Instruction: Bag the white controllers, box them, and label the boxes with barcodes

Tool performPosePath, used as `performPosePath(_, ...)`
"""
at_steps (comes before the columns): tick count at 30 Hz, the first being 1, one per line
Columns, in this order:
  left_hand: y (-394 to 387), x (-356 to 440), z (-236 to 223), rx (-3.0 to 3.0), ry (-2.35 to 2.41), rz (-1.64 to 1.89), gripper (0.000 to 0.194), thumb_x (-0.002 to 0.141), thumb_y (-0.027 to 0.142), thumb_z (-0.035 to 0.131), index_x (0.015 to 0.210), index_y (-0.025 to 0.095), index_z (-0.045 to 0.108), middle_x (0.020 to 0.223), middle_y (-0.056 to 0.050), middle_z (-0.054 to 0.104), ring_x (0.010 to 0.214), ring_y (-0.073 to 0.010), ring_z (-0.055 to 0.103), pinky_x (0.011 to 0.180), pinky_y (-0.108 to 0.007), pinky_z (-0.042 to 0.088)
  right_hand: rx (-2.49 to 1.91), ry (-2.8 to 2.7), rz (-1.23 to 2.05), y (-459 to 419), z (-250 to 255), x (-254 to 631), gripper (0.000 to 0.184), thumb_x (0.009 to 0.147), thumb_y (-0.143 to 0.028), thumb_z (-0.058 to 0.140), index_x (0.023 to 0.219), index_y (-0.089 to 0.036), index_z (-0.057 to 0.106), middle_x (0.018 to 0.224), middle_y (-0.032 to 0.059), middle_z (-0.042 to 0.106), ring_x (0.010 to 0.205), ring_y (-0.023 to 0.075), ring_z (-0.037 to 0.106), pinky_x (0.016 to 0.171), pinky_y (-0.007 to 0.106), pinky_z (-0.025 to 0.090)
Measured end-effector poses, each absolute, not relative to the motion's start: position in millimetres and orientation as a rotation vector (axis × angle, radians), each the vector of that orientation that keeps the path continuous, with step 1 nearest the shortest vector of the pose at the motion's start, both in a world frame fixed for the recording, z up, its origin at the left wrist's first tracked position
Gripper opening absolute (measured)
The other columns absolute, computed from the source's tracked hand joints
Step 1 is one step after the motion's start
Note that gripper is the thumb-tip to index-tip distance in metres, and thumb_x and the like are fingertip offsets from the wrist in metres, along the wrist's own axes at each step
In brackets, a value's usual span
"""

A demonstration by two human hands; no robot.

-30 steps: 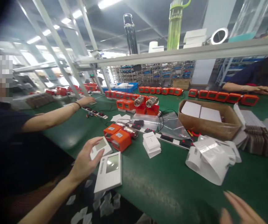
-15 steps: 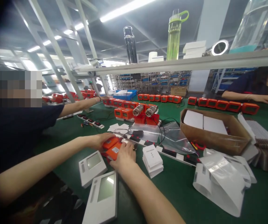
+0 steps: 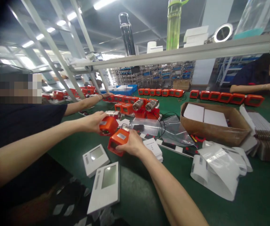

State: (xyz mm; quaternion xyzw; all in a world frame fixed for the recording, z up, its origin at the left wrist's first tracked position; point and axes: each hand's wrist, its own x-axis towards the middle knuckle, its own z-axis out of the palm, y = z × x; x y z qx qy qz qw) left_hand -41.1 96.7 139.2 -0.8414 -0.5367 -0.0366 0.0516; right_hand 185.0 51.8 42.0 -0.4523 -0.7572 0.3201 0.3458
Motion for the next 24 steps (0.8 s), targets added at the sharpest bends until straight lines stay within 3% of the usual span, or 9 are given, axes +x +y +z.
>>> performPosePath(3, 75, -39, 169, -2.415, -1.567, -0.192, 0.056, 0.075, 0.042, 0.062, 0.116, 0.007, 0.049, 0.118, -0.006, 0.053, 0.117, -0.0278, 0.049, 0.102, -0.041, 0.038, -1.022, -1.968, 0.840, 37, 66, 196, 0.074, 0.060, -0.046, 0.077, 0.120, -0.014, 0.045, 0.110, 0.0077, 0.059, 0.094, 0.0208, 0.059, 0.084, 0.037, 0.048)
performPosePath(6, 47, -32, 191, -2.246, -1.518, -0.314, 0.056, 0.080, 0.043, 0.060, 0.117, 0.004, 0.046, 0.122, -0.008, 0.049, 0.122, -0.0333, 0.044, 0.102, -0.050, 0.038, -0.879, -1.982, 0.738, 10, 97, 209, 0.078, 0.060, -0.043, 0.079, 0.123, -0.017, 0.042, 0.117, 0.0068, 0.056, 0.102, 0.0208, 0.056, 0.090, 0.036, 0.046)
performPosePath(9, 15, -23, 204, -2.109, -1.468, -0.464, 0.052, 0.086, 0.038, 0.054, 0.122, 0.004, 0.042, 0.122, -0.008, 0.045, 0.126, -0.0347, 0.040, 0.103, -0.052, 0.036, -0.722, -2.059, 0.383, -29, 123, 233, 0.074, 0.065, -0.036, 0.077, 0.126, -0.019, 0.038, 0.123, 0.0098, 0.051, 0.114, 0.0239, 0.050, 0.096, 0.040, 0.044)
performPosePath(13, -32, 2, 210, -1.923, -1.322, -0.679, 0.063, 0.077, 0.036, 0.065, 0.127, 0.007, 0.038, 0.122, -0.011, 0.043, 0.124, -0.0366, 0.039, 0.103, -0.054, 0.037, -0.775, -2.072, -0.194, -90, 147, 280, 0.062, 0.076, -0.021, 0.064, 0.130, -0.022, 0.033, 0.125, 0.0107, 0.049, 0.118, 0.0266, 0.048, 0.093, 0.046, 0.048)
performPosePath(16, -68, 36, 209, -1.896, -1.214, -0.779, 0.075, 0.068, 0.033, 0.073, 0.129, 0.009, 0.037, 0.120, -0.014, 0.042, 0.119, -0.0388, 0.042, 0.097, -0.057, 0.042, -0.932, -1.936, -0.536, -138, 156, 323, 0.060, 0.079, -0.023, 0.063, 0.131, -0.022, 0.034, 0.124, 0.0105, 0.051, 0.116, 0.0271, 0.051, 0.089, 0.045, 0.051)
performPosePath(20, -103, 96, 188, -2.033, -1.044, -0.886, 0.066, 0.071, 0.030, 0.069, 0.126, 0.012, 0.038, 0.112, -0.014, 0.045, 0.105, -0.0335, 0.048, 0.085, -0.053, 0.051, -1.153, -1.795, -0.841, -203, 145, 381, 0.063, 0.081, -0.030, 0.065, 0.136, -0.020, 0.035, 0.123, 0.0127, 0.053, 0.115, 0.0268, 0.052, 0.085, 0.037, 0.054)
performPosePath(24, -125, 160, 141, -2.267, -0.786, -1.043, 0.063, 0.070, 0.020, 0.065, 0.125, 0.014, 0.035, 0.107, -0.012, 0.046, 0.101, -0.0293, 0.048, 0.072, -0.042, 0.057, -1.364, -1.677, -1.134, -265, 105, 435, 0.071, 0.080, -0.033, 0.067, 0.140, -0.014, 0.034, 0.117, 0.0153, 0.057, 0.111, 0.0286, 0.057, 0.085, 0.039, 0.054)
